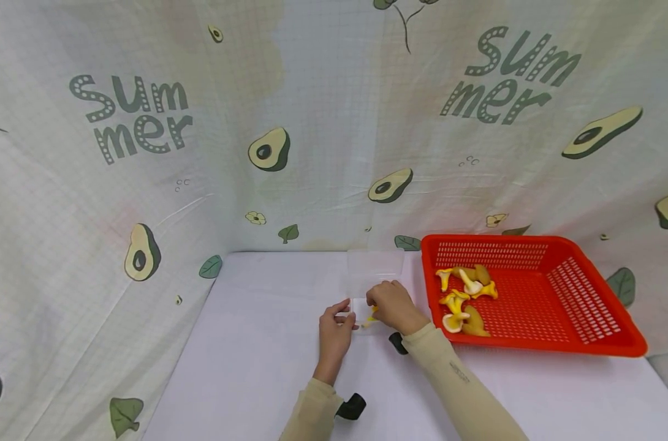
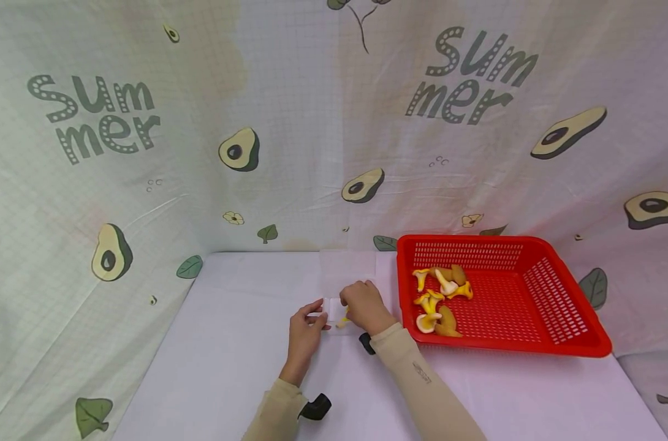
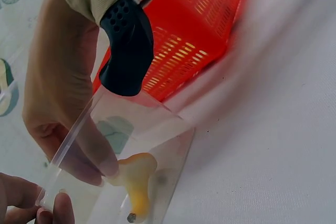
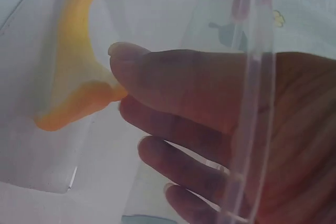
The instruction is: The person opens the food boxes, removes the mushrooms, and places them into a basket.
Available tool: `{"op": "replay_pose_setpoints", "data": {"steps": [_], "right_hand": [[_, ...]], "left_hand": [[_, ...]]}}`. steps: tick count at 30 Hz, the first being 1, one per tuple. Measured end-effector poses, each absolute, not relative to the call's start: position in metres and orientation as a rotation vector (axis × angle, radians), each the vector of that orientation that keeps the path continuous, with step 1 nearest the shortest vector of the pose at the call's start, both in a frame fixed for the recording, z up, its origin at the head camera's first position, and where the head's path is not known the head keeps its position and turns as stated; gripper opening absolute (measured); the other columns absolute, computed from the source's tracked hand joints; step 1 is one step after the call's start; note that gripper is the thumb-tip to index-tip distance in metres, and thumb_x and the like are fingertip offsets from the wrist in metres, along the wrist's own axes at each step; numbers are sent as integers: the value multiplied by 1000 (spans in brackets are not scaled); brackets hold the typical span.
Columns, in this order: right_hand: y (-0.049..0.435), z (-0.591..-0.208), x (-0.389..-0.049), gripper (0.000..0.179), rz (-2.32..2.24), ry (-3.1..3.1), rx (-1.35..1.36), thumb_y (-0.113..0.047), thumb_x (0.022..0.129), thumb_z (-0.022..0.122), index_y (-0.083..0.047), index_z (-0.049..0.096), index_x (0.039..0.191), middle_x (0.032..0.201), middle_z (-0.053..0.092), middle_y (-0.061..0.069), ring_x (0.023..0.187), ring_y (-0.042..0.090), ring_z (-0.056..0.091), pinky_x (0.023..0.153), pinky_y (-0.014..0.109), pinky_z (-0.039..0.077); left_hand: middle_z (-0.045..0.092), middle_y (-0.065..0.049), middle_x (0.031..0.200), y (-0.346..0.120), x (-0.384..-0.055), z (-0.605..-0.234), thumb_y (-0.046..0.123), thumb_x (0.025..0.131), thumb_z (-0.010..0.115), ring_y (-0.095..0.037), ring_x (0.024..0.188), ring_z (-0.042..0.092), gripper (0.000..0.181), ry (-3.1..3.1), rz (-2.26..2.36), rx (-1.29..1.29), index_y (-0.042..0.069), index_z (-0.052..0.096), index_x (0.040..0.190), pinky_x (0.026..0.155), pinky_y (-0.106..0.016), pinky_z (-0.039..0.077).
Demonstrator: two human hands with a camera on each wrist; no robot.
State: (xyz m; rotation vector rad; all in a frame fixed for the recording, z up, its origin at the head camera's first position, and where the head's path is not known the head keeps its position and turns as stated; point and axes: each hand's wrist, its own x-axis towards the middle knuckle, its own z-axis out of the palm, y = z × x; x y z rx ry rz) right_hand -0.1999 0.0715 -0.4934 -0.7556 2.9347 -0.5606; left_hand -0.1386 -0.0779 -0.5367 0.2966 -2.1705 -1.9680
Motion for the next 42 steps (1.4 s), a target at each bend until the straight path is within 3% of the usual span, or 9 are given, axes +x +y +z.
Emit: {"op": "replay_pose_setpoints", "data": {"steps": [6,12,18,22,28,36,42], "right_hand": [[72,-497,-204,16,-533,2960,-769,-3,77,93,-5,80,86,78,73,5,74,24,60,76,40,54],[72,-499,-206,14,-483,2979,-730,-2,78,91,-6,79,83,76,72,5,71,24,60,74,41,57],[72,-499,-203,10,-397,2995,-644,-2,84,85,-9,80,89,83,75,5,75,24,61,78,40,57],[75,-496,-196,9,-455,3040,-630,-6,87,85,-10,83,94,90,78,5,80,23,61,81,38,57],[85,-488,-181,16,-678,3204,-744,-8,83,90,-12,84,97,95,80,4,90,24,65,85,38,58],[105,-473,-162,23,-870,3409,-954,-2,76,93,-12,83,95,96,79,1,95,24,67,89,42,64],[120,-464,-151,23,-895,3472,-961,-3,76,93,-10,83,95,95,78,2,97,25,67,89,43,61]], "left_hand": [[65,-20,108,-76,-139,-536,-12,90,69,-17,75,67,36,-2171,-1968,296,-10,70,126,67,-36,68],[65,-20,107,-76,-140,-537,-12,90,69,-17,76,66,36,-2175,-1968,294,-11,70,126,66,-34,68],[64,-21,106,-75,-137,-538,-13,90,68,-18,76,67,35,-2168,-1970,271,-13,69,125,65,-29,67],[64,-22,107,-75,-134,-538,-13,91,68,-22,77,68,36,-2164,-1984,265,-14,68,126,65,-31,67],[64,-21,107,-75,-133,-537,-11,91,68,-32,81,70,36,-2181,-1964,253,-14,67,127,68,-39,68],[63,-19,109,-76,-136,-535,-9,93,67,-21,79,68,37,-2235,-1931,300,-11,68,130,73,-44,68],[64,-20,108,-76,-137,-536,-11,92,67,-18,79,66,37,-2213,-1927,296,-11,68,129,73,-45,68]]}}
